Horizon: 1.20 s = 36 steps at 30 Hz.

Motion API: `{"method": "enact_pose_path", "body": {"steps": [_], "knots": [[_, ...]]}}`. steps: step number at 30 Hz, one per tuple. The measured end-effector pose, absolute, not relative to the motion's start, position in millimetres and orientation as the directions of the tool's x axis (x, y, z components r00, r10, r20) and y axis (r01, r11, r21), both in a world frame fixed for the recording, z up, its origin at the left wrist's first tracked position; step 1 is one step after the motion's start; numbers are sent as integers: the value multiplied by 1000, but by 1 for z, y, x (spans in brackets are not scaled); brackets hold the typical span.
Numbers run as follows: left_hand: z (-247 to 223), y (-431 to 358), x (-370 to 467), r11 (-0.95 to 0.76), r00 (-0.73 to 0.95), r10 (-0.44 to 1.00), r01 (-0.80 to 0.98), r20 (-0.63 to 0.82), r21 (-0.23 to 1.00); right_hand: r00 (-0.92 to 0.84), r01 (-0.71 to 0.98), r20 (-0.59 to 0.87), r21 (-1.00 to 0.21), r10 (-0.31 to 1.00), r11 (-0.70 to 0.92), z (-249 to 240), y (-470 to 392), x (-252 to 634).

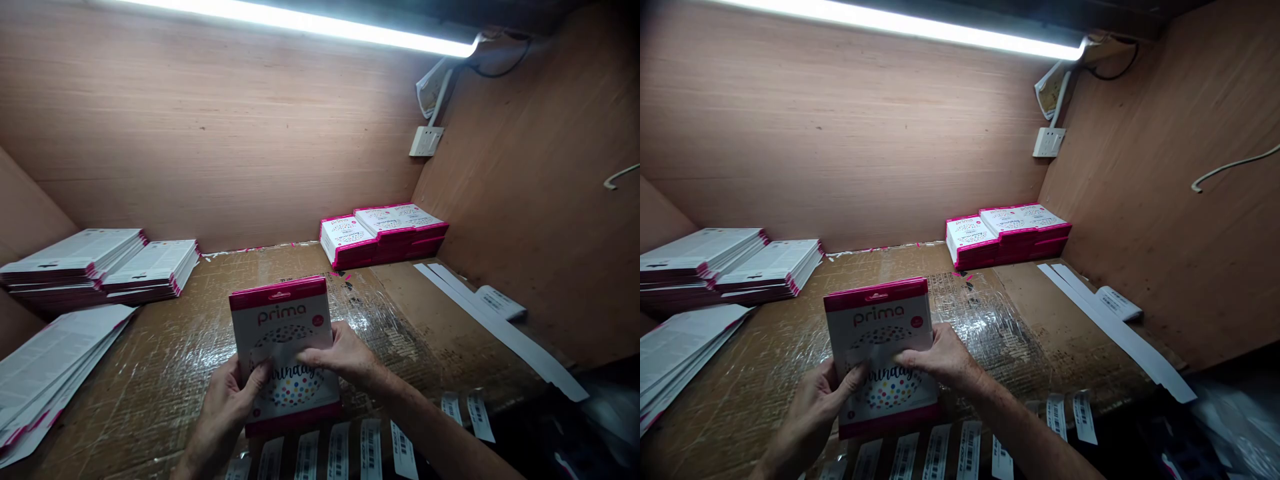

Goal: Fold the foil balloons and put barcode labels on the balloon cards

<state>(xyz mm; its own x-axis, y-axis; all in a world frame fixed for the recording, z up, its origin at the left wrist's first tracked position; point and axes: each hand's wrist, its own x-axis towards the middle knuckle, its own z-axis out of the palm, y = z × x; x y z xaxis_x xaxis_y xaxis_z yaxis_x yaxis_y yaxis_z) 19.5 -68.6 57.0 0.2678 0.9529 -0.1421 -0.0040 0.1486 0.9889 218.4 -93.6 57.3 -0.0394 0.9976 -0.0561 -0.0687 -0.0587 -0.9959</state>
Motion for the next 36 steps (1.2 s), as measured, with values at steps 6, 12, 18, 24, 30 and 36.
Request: {"method": "enact_pose_path", "body": {"steps": [6,12,18,24,30,36], "knots": [[66,-69,26,199,347,918,16,-192,980,-134,-101,-11,-995,991,-25,71,-99,224],[77,-69,27,179,354,921,-19,-161,984,-106,-149,-2,-989,994,-18,76,-98,231],[79,-70,11,471,620,750,-256,-231,844,14,-258,98,-961,995,98,75,-107,242],[73,-71,19,532,538,789,-355,-297,769,-157,-369,93,-929,983,29,63,-108,235],[78,-54,19,353,282,919,-278,-276,893,-140,-263,-21,-963,990,-58,51,-104,229],[91,-51,13,233,351,925,-219,-147,948,-45,-282,-75,-956,996,-84,48,-97,226]]}}
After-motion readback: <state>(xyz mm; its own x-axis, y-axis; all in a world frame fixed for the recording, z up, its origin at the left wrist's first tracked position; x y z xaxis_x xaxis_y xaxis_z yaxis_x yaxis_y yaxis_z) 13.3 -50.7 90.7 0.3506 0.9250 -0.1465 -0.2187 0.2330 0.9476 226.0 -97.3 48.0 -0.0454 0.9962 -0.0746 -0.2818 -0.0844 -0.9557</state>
